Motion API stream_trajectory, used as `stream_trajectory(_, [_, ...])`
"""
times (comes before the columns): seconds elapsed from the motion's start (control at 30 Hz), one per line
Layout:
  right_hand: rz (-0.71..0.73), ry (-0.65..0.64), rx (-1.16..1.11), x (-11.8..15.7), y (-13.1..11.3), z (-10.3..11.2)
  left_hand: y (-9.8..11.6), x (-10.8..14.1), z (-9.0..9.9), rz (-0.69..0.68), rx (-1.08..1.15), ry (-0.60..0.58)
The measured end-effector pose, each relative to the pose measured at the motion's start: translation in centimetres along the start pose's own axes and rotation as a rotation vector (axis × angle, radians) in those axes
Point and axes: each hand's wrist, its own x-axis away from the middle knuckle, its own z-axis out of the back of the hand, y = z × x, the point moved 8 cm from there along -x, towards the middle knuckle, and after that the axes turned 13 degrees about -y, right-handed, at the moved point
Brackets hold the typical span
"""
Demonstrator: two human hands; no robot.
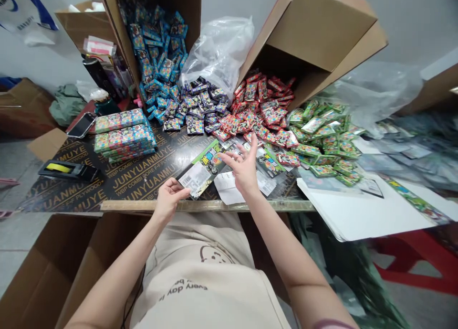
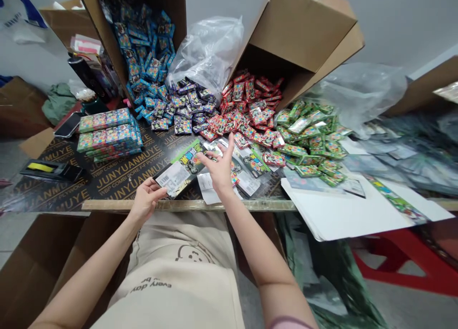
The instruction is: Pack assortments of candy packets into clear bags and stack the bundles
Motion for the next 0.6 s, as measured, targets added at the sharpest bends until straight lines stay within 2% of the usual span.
stream_trajectory(0.17, [0.069,0.092,0.111,-0.3,0.3,1.2,-0.1,0.3,-0.3,-0.095,0.038,0.068])
stream_trajectory(0.27, [0.086,-0.002,0.033,-0.9,0.8,0.4,-0.6,0.3,-0.3,-0.131,-0.02,0.044])
stream_trajectory(0.37, [0.14,-0.121,-0.03,-1.0,0.2,-1.3,-0.3,0.0,0.3,-0.153,-0.234,0.036])
stream_trajectory(0.43, [0.183,-0.171,0.01,-0.6,-0.5,-2.5,2.1,-0.1,0.7,-0.277,-0.47,0.104])
stream_trajectory(0.5, [0.193,-0.243,0.056,0.1,-0.7,-4.1,5.6,-0.1,-0.1,-0.454,-0.729,0.162])
stream_trajectory(0.53, [0.186,-0.287,0.062,0.4,-0.5,-4.9,7.3,-0.2,-0.8,-0.528,-0.84,0.158])
stream_trajectory(0.6, [0.161,-0.375,0.041,1.1,0.2,-6.4,9.9,-0.9,-2.7,-0.614,-0.975,0.073])
